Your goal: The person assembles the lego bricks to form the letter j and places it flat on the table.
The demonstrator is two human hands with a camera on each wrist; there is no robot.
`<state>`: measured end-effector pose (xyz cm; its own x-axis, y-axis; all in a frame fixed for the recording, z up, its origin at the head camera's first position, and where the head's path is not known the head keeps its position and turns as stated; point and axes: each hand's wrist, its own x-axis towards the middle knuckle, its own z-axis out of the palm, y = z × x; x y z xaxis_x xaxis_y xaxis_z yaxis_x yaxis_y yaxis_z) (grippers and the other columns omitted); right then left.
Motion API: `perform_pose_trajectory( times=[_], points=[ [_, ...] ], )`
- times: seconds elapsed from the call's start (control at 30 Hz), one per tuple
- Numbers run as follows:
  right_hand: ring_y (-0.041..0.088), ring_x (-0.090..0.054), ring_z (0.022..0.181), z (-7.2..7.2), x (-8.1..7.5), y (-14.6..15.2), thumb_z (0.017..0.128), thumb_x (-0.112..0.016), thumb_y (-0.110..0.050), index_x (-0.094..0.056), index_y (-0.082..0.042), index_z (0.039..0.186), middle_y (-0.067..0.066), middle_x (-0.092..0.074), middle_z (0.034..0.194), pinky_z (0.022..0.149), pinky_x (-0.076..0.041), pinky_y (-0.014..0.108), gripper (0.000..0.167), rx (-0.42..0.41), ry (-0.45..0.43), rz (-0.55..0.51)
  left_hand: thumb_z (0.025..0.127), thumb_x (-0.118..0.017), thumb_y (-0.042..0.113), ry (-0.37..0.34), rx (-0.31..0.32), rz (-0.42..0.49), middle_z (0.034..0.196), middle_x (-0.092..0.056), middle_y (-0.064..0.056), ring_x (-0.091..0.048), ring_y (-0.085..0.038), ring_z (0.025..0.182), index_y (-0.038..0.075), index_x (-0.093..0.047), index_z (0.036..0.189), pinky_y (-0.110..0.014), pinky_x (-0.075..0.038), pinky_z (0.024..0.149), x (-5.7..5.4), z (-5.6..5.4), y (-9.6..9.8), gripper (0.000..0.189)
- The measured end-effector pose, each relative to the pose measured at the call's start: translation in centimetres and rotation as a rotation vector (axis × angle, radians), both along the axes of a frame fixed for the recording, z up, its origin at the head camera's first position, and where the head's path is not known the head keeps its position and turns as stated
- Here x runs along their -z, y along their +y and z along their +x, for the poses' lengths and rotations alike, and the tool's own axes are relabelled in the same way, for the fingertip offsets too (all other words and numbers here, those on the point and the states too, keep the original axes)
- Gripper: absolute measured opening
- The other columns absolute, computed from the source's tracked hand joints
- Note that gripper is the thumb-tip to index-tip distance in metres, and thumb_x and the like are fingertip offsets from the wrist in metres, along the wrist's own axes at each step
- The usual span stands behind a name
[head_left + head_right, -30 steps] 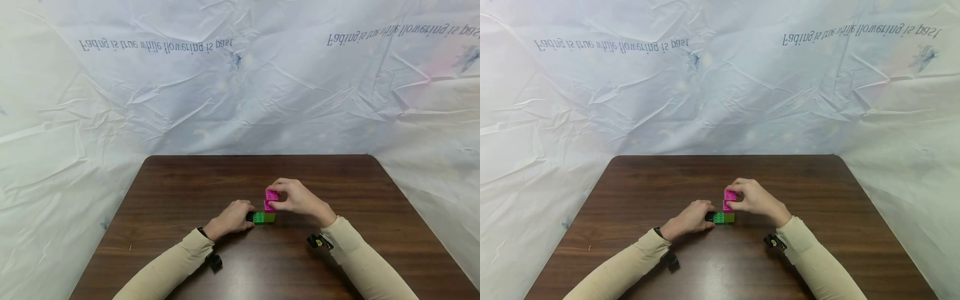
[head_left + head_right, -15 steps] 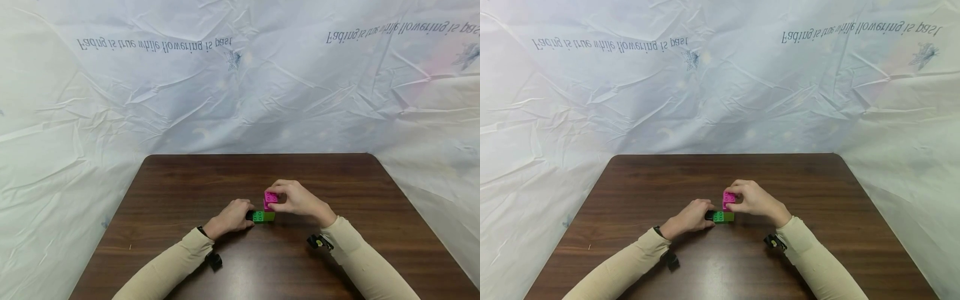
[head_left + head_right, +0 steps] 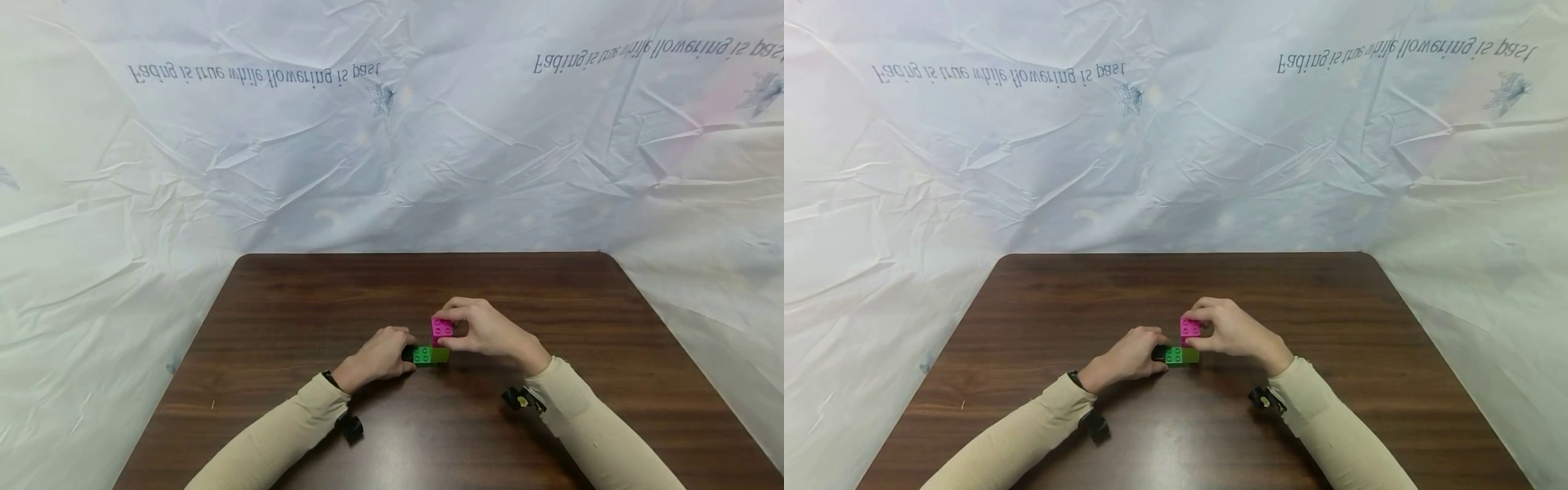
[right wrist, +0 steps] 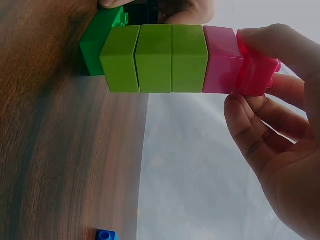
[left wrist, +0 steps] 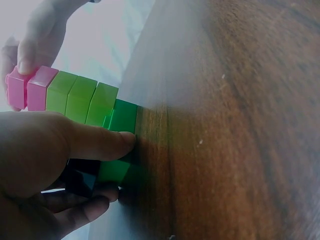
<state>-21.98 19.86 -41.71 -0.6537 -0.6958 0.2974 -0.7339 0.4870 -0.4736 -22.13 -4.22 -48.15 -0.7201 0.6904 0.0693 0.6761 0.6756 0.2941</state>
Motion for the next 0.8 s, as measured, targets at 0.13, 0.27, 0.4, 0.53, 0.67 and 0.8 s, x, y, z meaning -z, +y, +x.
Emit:
perform_pose_trajectory(
  times=[0.13, 0.27, 0.4, 0.53, 0.67, 0.8],
  points=[
    [0.003, -0.062, 0.088, 0.0, 0.0, -0.1, 0.086, -0.075, -0.028, -0.072, -0.010, 0.113, -0.005, -0.064, 0.106, 0.072, -0.056, 0.028, 0.033, 0.004, -0.002, -0.007, 0.081, -0.080, 0.028, -0.002, 0.004, 0.005, 0.095, -0.065, 0.001, -0.061, -0.009, 0.081, 0.011, -0.072, 0.109, -0.022, -0.051, 0.070, 0.0, -0.2, 0.0, 0.033],
    [0.003, -0.063, 0.086, -0.1, 0.0, -0.1, 0.086, -0.076, -0.028, -0.072, -0.012, 0.114, -0.005, -0.064, 0.104, 0.071, -0.056, 0.029, 0.033, -0.001, 0.012, -0.013, 0.081, -0.080, 0.029, -0.006, 0.001, -0.001, 0.096, -0.065, 0.002, -0.061, -0.009, 0.082, 0.011, -0.072, 0.109, -0.022, -0.051, 0.070, 0.1, -0.4, 0.0, 0.034],
    [0.005, -0.063, 0.086, -0.2, 0.1, -0.1, 0.086, -0.076, -0.029, -0.072, -0.010, 0.115, -0.003, -0.064, 0.103, 0.071, -0.056, 0.029, 0.035, -0.006, 0.009, -0.019, 0.082, -0.079, 0.030, -0.010, -0.003, -0.014, 0.097, -0.065, 0.002, -0.061, -0.009, 0.082, 0.011, -0.072, 0.110, -0.022, -0.051, 0.071, 0.3, -0.6, -0.1, 0.035],
    [0.005, -0.064, 0.087, -0.2, 0.3, -0.2, 0.087, -0.075, -0.030, -0.072, -0.009, 0.116, -0.003, -0.064, 0.104, 0.071, -0.057, 0.029, 0.036, -0.002, 0.000, -0.025, 0.082, -0.079, 0.031, -0.007, 0.001, -0.017, 0.096, -0.065, 0.002, -0.061, -0.008, 0.082, 0.011, -0.072, 0.110, -0.022, -0.050, 0.070, 0.4, -0.7, -0.2, 0.035],
    [0.005, -0.063, 0.088, -0.4, 0.3, -0.2, 0.087, -0.075, -0.031, -0.072, -0.010, 0.117, -0.004, -0.064, 0.105, 0.072, -0.056, 0.028, 0.037, 0.010, 0.009, -0.025, 0.081, -0.080, 0.031, 0.001, 0.009, -0.006, 0.096, -0.065, 0.002, -0.061, -0.008, 0.081, 0.011, -0.073, 0.109, -0.022, -0.050, 0.070, 0.3, -0.9, -0.3, 0.034],
    [0.004, -0.063, 0.088, -0.6, 0.4, -0.3, 0.087, -0.075, -0.032, -0.072, -0.011, 0.117, -0.005, -0.064, 0.105, 0.073, -0.056, 0.027, 0.037, 0.019, 0.000, -0.025, 0.081, -0.080, 0.030, 0.011, 0.015, -0.003, 0.096, -0.065, 0.002, -0.061, -0.009, 0.082, 0.011, -0.073, 0.109, -0.023, -0.051, 0.071, 0.3, -1.1, -0.3, 0.034]
  ],
)
